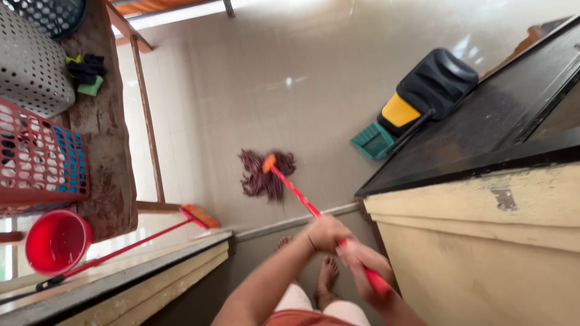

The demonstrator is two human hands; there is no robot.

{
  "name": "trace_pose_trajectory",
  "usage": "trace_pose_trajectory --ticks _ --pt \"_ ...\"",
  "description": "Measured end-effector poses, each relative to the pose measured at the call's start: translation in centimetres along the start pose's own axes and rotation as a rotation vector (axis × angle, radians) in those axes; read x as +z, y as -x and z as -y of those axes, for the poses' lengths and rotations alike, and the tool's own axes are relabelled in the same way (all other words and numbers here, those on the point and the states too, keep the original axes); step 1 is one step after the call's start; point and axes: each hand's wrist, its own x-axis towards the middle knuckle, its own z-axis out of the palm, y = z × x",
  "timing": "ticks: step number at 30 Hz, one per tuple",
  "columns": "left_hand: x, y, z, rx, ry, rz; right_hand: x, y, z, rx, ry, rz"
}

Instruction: The person is mopping the floor in a house.

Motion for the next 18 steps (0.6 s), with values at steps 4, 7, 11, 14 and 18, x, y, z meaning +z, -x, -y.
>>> trace_pose_trajectory --ticks 4,7,11,14,18 --pt "-5.2 3.2 6.1 -0.194 -0.108 0.104 5.1 -4.2 -5.9 -0.095 0.166 0.078" --pt "-8.9 6.3 10.5 -0.608 -0.474 0.210 10.2 -8.9 -10.4 -0.063 0.258 0.352" --pt "-16.1 8.3 13.7 -1.015 -0.766 0.326 16.5 -14.5 -12.1 -0.081 0.062 0.440" --pt "-19.5 9.3 13.9 -0.915 -0.745 0.190 18.7 -15.6 -13.3 -0.110 0.030 0.381" --pt "-17.5 8.3 13.6 -0.688 -0.625 0.352 16.9 -12.9 -13.5 -0.041 0.413 0.506"
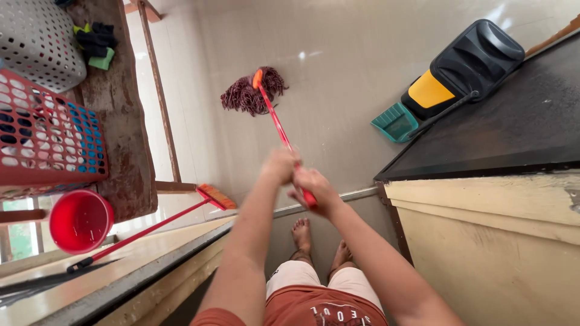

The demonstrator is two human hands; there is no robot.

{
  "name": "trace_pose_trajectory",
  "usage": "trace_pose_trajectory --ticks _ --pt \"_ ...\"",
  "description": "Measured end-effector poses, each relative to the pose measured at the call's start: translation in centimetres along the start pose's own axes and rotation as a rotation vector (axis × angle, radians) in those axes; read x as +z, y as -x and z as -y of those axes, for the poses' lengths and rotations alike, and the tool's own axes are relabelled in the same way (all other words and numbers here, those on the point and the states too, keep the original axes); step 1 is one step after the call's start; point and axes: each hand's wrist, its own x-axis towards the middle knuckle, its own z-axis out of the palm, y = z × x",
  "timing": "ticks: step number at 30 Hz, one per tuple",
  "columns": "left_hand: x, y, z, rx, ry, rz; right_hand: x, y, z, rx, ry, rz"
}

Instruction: The person is mopping the floor in a house.

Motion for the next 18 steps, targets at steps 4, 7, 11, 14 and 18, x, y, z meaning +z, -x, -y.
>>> trace_pose_trajectory --ticks 4,7,11,14,18 --pt "2.4 1.7 -9.5 0.347 0.102 0.057 -4.5 9.8 4.2 -0.088 0.075 -0.160" --pt "1.2 3.6 -19.3 0.369 0.450 -0.093 -8.8 17.0 6.2 -0.084 0.042 -0.415" --pt "-0.2 6.2 -30.6 0.517 0.723 -0.317 -14.8 24.7 10.0 0.059 -0.081 -0.511" --pt "-0.5 7.9 -35.6 0.565 0.805 -0.353 -17.9 27.8 12.4 0.001 -0.128 -0.525" --pt "1.5 6.9 -35.4 0.801 0.792 -0.310 -16.4 29.4 12.3 -0.092 -0.189 -0.616"
